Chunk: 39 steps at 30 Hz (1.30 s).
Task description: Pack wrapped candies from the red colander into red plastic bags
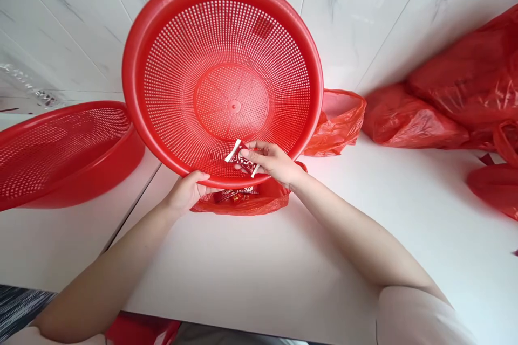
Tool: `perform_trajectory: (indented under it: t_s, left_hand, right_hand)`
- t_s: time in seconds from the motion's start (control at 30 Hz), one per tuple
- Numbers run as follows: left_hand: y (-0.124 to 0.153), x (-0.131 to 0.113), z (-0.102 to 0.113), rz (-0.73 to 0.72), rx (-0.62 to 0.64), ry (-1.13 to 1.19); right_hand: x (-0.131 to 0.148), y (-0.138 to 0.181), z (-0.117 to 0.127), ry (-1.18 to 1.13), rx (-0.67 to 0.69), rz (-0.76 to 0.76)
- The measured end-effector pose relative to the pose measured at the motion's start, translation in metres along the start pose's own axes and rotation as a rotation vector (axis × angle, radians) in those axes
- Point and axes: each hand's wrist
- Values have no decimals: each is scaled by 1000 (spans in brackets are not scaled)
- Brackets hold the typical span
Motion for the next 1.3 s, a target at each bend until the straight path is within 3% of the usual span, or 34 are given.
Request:
perform_trajectory:
  t_s: [0.17,0.33,0.57,0.73,1.07,1.17,1.3]
  left_hand:
    - [-2,1,2,-10,14,22]
    - [-3,1,2,-25,17,46]
    - [-4,-1,-4,44,14,98]
    - [-5,-4,-6,20,-76,124]
    - [-11,-2,-6,-178,-193,129]
    - [-11,-2,-5,-186,-191,136]
    - [-11,-2,-4,-163,-174,144]
  right_hand:
    - [-2,0,1,71,34,-10]
    - [-2,2,1,158,-15,45]
    - [4,9,-1,314,-17,52]
    - [7,14,0,350,11,49]
    - [5,18,9,593,165,-10]
    - [2,20,6,682,134,101]
    - [5,21,4,954,-104,384]
Point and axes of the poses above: each hand's wrist, its own y-axis away from the middle knuckle, its own z-axis out of the back of the hand, x = y × z, and after that the axes turned 6 degrees about -x, right-handed
